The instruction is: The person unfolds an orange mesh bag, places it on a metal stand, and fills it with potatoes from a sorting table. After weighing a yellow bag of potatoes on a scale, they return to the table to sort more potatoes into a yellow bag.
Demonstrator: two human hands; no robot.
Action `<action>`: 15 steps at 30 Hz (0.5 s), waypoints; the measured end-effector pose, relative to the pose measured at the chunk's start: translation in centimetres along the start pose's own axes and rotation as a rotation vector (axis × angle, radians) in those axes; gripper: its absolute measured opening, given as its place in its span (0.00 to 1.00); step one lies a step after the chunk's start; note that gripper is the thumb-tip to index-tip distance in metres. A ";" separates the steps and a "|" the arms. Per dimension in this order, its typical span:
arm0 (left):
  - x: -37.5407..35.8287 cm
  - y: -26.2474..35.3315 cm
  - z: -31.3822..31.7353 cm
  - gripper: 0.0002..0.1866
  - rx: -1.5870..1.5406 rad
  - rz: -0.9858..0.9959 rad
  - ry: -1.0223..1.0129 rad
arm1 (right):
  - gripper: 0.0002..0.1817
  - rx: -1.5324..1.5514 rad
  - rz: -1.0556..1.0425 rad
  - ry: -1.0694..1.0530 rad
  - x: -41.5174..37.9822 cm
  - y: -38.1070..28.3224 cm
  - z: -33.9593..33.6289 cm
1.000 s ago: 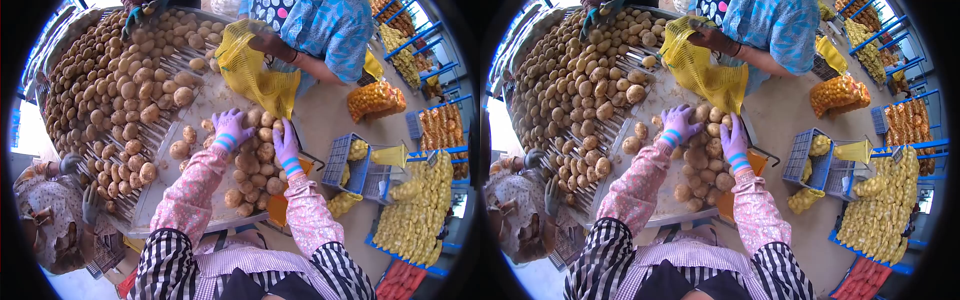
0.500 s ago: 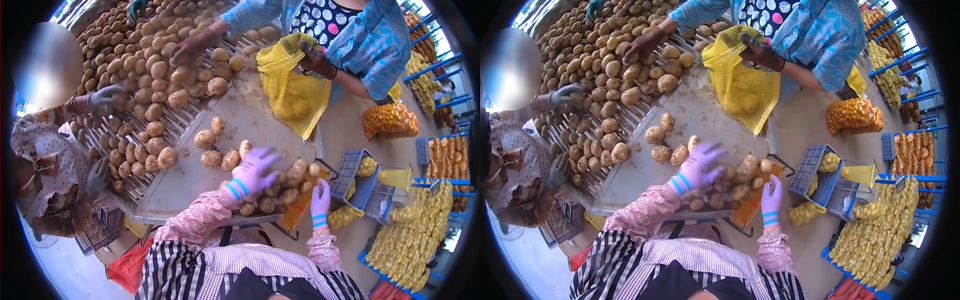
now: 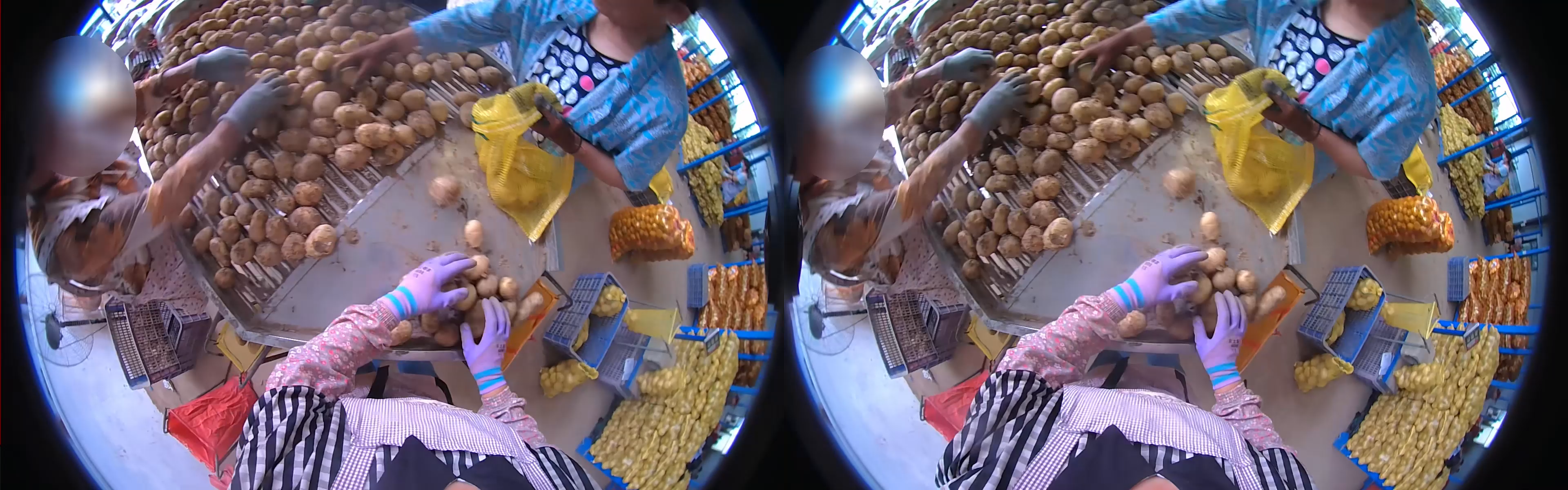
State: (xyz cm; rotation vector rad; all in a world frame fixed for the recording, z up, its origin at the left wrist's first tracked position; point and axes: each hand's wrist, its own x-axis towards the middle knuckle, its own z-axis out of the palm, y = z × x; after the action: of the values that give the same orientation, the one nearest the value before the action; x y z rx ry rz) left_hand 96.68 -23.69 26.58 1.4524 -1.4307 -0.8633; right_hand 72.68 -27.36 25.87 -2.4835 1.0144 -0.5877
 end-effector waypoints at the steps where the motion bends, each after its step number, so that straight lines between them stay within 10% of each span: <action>1: -0.9 0.4 -1.4 0.32 0.011 -0.003 0.017 | 0.37 -0.044 -0.014 -0.030 -0.5 -0.2 0.3; 7: -10.9 -4.4 -18.8 0.28 0.897 -0.357 0.922 | 0.32 -0.198 -0.008 -0.026 -2.8 0.5 1.9; 10: -17.6 -8.9 -25.9 0.33 1.154 -0.907 0.967 | 0.28 -0.206 -0.023 0.006 -2.8 0.5 2.2; 15: -16.0 -5.3 -25.6 0.28 1.049 -1.159 0.709 | 0.27 -0.225 -0.047 -0.002 -2.5 0.1 2.4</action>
State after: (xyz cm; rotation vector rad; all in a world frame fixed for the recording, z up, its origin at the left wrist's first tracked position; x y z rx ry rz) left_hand 120.87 -5.06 29.07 3.0788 -0.3071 -0.0184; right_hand 72.24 -25.12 23.20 -2.7092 1.0766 -0.5103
